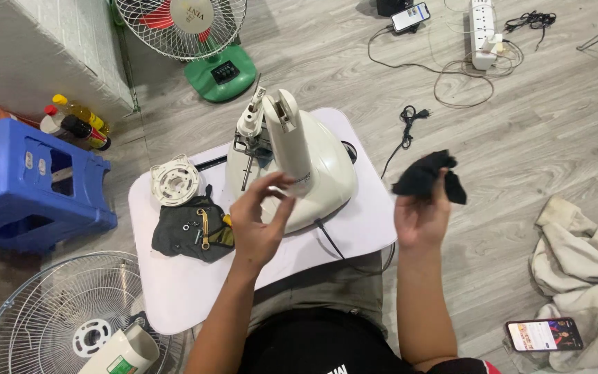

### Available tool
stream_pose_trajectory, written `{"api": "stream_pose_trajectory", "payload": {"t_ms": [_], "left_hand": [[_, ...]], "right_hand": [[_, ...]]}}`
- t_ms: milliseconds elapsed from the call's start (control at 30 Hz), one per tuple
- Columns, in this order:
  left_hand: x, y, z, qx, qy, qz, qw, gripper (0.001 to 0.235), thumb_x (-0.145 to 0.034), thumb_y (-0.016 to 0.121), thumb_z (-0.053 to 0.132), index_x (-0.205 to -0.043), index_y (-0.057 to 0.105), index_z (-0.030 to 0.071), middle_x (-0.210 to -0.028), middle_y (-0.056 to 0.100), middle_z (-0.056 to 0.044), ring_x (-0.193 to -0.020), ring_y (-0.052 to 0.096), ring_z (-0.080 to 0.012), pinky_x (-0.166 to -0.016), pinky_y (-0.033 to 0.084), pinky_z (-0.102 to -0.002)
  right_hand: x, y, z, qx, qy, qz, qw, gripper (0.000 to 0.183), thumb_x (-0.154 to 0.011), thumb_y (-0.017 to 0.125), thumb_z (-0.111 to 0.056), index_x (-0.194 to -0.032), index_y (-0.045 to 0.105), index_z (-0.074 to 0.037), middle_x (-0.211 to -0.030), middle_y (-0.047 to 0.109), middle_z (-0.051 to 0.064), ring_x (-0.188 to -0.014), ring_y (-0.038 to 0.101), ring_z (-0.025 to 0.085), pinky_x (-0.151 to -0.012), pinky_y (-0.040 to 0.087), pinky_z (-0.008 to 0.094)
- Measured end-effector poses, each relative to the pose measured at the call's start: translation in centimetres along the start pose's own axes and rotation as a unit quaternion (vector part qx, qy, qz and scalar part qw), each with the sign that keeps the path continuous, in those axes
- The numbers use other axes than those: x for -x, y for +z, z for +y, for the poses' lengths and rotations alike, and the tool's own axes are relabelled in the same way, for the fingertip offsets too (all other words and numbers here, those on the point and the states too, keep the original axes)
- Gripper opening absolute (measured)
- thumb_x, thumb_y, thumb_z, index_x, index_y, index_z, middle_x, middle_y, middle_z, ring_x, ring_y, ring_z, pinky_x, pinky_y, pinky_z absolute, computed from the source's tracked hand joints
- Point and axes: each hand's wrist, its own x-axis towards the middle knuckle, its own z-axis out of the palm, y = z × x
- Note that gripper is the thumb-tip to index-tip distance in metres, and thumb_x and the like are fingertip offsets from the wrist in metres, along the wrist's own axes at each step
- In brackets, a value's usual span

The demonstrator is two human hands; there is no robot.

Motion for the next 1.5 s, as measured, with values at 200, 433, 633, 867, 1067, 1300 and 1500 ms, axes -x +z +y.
{"api": "stream_pose_trajectory", "payload": {"t_ms": [200,433,633,867,1067,1300,1500], "left_hand": [[-4.0,0.9,-1.1,-0.140,0.044,0.064,0.987,0.079,-0.092,0.082,0.028,-0.151,0.036,0.006,-0.147,0.048,-0.015,-0.138,0.045,-0.0308,-0.117,0.037,-0.046],[-7.5,3.7,-2.7,-0.153,0.013,0.063,0.986,0.104,-0.082,0.092,0.028,-0.155,0.026,-0.003,-0.146,0.050,-0.028,-0.136,0.051,-0.0452,-0.119,0.038,-0.053],[-8.2,4.3,-5.3,-0.134,0.034,0.072,0.988,0.083,-0.075,0.087,0.004,-0.146,0.044,0.008,-0.141,0.057,-0.013,-0.137,0.054,-0.0330,-0.119,0.039,-0.046],[-8.9,2.8,-4.3,-0.032,0.020,0.046,0.998,0.067,-0.075,0.077,-0.004,-0.134,0.047,0.009,-0.138,0.060,-0.012,-0.129,0.060,-0.0261,-0.109,0.048,-0.039],[-8.1,1.9,-3.9,-0.027,0.000,0.033,0.999,0.067,-0.075,0.076,-0.002,-0.133,0.047,0.012,-0.137,0.062,-0.010,-0.108,0.068,-0.0196,-0.091,0.059,-0.033],[-7.1,1.9,-1.8,-0.044,0.012,-0.022,0.999,0.068,-0.072,0.073,-0.002,-0.133,0.046,0.011,-0.135,0.061,-0.010,-0.129,0.062,-0.0285,-0.118,0.050,-0.043],[-7.0,1.8,-1.6,-0.012,-0.018,-0.033,0.999,0.072,-0.061,0.068,-0.004,-0.129,0.046,0.010,-0.131,0.061,-0.010,-0.128,0.061,-0.0295,-0.116,0.048,-0.043]], "right_hand": [[2.0,2.1,0.5,0.178,-0.128,-0.064,0.974,0.033,-0.109,0.058,-0.018,-0.142,0.061,-0.025,-0.108,0.073,0.000,-0.100,0.071,0.012,-0.093,0.063,0.032],[1.5,0.0,2.0,0.211,-0.139,-0.099,0.963,0.045,-0.110,0.056,-0.017,-0.152,0.043,-0.024,-0.107,0.069,0.002,-0.105,0.069,0.017,-0.102,0.061,0.047],[1.7,-0.4,2.2,0.234,-0.156,-0.128,0.951,0.043,-0.109,0.056,-0.018,-0.148,0.039,-0.025,-0.104,0.069,0.000,-0.102,0.073,0.019,-0.100,0.064,0.051],[2.5,0.8,2.8,0.276,-0.196,-0.151,0.929,0.042,-0.110,0.054,-0.013,-0.146,0.035,-0.022,-0.100,0.063,0.001,-0.099,0.072,0.021,-0.095,0.065,0.055],[2.2,1.1,3.7,0.320,-0.306,-0.195,0.875,0.052,-0.110,0.056,-0.002,-0.149,0.031,-0.026,-0.108,0.057,-0.001,-0.100,0.067,0.016,-0.101,0.065,0.050],[2.8,6.0,2.1,0.408,-0.406,-0.278,0.769,0.042,-0.105,0.062,0.000,-0.131,0.046,0.028,-0.163,0.020,-0.012,-0.101,0.062,0.018,-0.104,0.057,0.031],[3.7,12.8,4.1,0.471,-0.363,-0.404,0.695,0.020,-0.111,0.051,-0.010,-0.120,0.049,0.007,-0.118,0.062,0.020,-0.099,0.068,0.027,-0.096,0.061,0.034]]}}
